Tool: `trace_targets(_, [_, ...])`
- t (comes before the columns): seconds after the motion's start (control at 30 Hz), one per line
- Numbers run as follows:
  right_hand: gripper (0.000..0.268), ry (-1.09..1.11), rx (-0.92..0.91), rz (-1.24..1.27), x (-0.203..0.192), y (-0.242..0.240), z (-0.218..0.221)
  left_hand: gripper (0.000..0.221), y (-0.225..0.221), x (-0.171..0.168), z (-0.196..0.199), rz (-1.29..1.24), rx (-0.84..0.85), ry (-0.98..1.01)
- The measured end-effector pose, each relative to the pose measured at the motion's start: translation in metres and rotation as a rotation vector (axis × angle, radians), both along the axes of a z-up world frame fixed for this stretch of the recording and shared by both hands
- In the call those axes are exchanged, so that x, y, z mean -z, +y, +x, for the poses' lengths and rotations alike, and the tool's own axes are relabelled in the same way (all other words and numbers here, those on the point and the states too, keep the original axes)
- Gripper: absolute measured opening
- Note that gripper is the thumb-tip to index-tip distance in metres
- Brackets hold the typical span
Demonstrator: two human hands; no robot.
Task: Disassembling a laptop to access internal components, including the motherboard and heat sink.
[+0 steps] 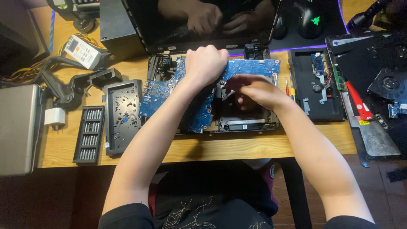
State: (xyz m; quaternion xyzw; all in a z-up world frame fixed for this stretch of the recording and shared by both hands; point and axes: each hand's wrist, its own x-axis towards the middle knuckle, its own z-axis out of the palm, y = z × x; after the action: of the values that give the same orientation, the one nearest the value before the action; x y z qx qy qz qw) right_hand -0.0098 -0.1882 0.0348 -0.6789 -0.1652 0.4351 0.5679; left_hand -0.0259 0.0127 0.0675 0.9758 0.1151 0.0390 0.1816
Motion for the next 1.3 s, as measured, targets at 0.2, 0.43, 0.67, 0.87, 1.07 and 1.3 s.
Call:
trace_targets(0.2, [0.028, 0.023, -0.007, 0.048, 0.010, 0.006, 0.003, 0.051, 0.002, 0.005, 0.001, -0.001, -0.017, 0.028])
trace_targets(0.43, [0.029, -0.177, -0.086, 0.263, 0.016, 0.000, 0.005, 0.051, 0.004, 0.006, 0.002, -0.015, -0.027, -0.009])
trace_targets(0.67, [0.033, -0.372, 0.020, 0.191, 0.023, 0.006, 0.000, 0.051, 0.007, 0.011, 0.002, -0.038, -0.046, -0.047])
trace_targets(0.87, [0.020, -0.711, 0.060, 0.003, 0.012, 0.013, -0.010, 0.050, 0.008, 0.017, 0.005, -0.045, -0.056, -0.058])
trace_targets(1.07, [0.034, -0.747, 0.064, 0.068, 0.011, 0.012, -0.012, 0.050, 0.009, 0.014, 0.005, -0.076, -0.051, -0.060])
trace_targets(1.3, [0.029, -0.799, 0.075, 0.110, 0.037, 0.011, -0.007, 0.048, 0.008, 0.020, 0.008, -0.093, -0.057, -0.059])
